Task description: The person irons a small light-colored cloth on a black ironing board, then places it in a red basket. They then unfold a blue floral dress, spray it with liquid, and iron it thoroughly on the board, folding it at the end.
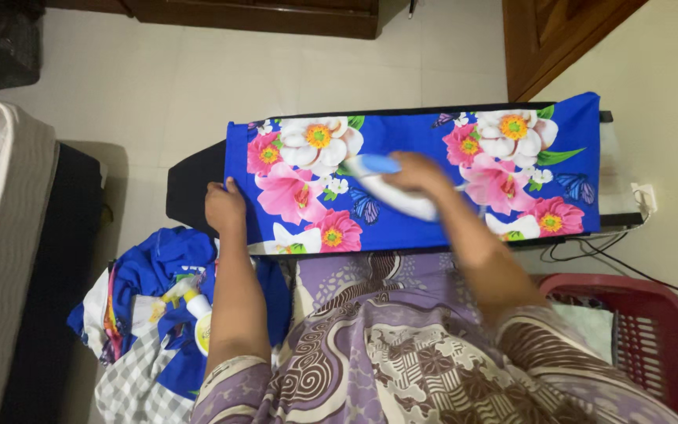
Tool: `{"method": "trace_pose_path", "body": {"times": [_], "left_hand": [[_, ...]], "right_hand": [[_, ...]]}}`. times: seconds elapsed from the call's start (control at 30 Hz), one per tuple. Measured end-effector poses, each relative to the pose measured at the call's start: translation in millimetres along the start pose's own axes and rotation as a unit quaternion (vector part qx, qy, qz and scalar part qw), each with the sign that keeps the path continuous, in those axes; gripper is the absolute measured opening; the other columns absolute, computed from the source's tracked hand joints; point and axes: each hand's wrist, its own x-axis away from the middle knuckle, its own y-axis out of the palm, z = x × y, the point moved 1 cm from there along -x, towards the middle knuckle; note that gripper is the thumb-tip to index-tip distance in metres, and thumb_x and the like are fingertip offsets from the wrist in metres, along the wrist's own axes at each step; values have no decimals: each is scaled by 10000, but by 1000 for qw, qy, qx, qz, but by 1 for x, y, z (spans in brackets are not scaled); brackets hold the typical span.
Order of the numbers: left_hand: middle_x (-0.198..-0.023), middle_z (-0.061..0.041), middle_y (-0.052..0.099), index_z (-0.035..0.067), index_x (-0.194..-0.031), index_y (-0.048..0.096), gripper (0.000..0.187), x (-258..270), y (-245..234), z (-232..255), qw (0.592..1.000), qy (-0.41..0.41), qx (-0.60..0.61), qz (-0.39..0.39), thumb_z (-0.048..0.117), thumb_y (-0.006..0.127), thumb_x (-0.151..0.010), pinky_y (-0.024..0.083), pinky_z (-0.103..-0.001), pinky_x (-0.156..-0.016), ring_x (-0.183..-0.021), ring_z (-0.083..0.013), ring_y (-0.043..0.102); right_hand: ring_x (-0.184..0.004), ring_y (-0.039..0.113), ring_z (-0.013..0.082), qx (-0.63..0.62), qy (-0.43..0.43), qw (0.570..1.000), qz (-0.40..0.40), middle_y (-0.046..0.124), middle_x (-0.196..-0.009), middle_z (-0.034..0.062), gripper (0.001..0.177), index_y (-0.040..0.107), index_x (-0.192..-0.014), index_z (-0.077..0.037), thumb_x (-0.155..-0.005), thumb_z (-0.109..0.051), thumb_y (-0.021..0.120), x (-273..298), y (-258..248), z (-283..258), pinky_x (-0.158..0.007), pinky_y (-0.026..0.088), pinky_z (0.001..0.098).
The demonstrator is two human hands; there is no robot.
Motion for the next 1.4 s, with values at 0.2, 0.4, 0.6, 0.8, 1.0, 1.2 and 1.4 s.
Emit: {"method": "trace_pose_path", "body": {"times": [0.2,0.4,0.6,0.8,1.0,1.2,1.4], "left_hand": [[-949,-154,713,83,-1006,652,276,16,1,0,995,62,-12,75,358,677,-997,536,-518,-651,-801,-401,693],[-937,-157,704,74,-1006,641,267,15,1,0,991,94,-18,90,338,677,-1014,533,-517,-641,-793,-400,689],[-911,-171,705,66,-981,648,275,11,5,-8,994,90,-10,68,337,691,-1005,528,-524,-655,-798,-411,687],[-894,-232,719,47,-958,696,316,5,-11,-35,995,93,39,-8,349,648,-1038,546,-536,-734,-827,-450,696],[-861,-294,694,4,-997,687,359,34,-26,-43,995,94,-8,-21,358,638,-1033,518,-579,-696,-809,-509,668],[-875,-299,680,5,-976,683,296,16,-19,-44,993,109,51,9,293,655,-1040,502,-581,-703,-823,-522,647],[-887,-278,690,2,-969,685,277,-33,-52,-104,993,98,5,69,271,707,-1030,492,-578,-682,-809,-513,650]], "right_hand": [[-941,717,408,62,-38,997,15,730,-1043,230,547,573,-1267,-19,-895,-397,707,-44,47,-130,-819,561,522],[-961,720,416,6,83,993,89,738,-1057,231,362,616,-1229,-59,-928,-247,547,-75,12,-61,-819,554,553],[-1136,654,448,13,225,961,162,685,-1220,270,513,616,-1282,-1,-891,-334,615,-23,-53,127,-978,516,527],[-1051,670,425,1,308,938,161,692,-1140,280,558,621,-1264,8,-883,-391,706,80,-86,189,-918,514,514],[-985,710,380,-54,210,975,50,737,-1076,199,478,652,-1250,-116,-873,-406,701,101,-26,78,-889,540,485],[-1004,701,397,-11,47,998,-31,727,-1113,202,592,571,-1351,-115,-872,-418,744,81,32,-93,-868,540,512],[-1009,705,406,8,48,999,-7,733,-1087,211,534,565,-1328,-75,-918,-390,700,80,27,-118,-877,539,525]]}}
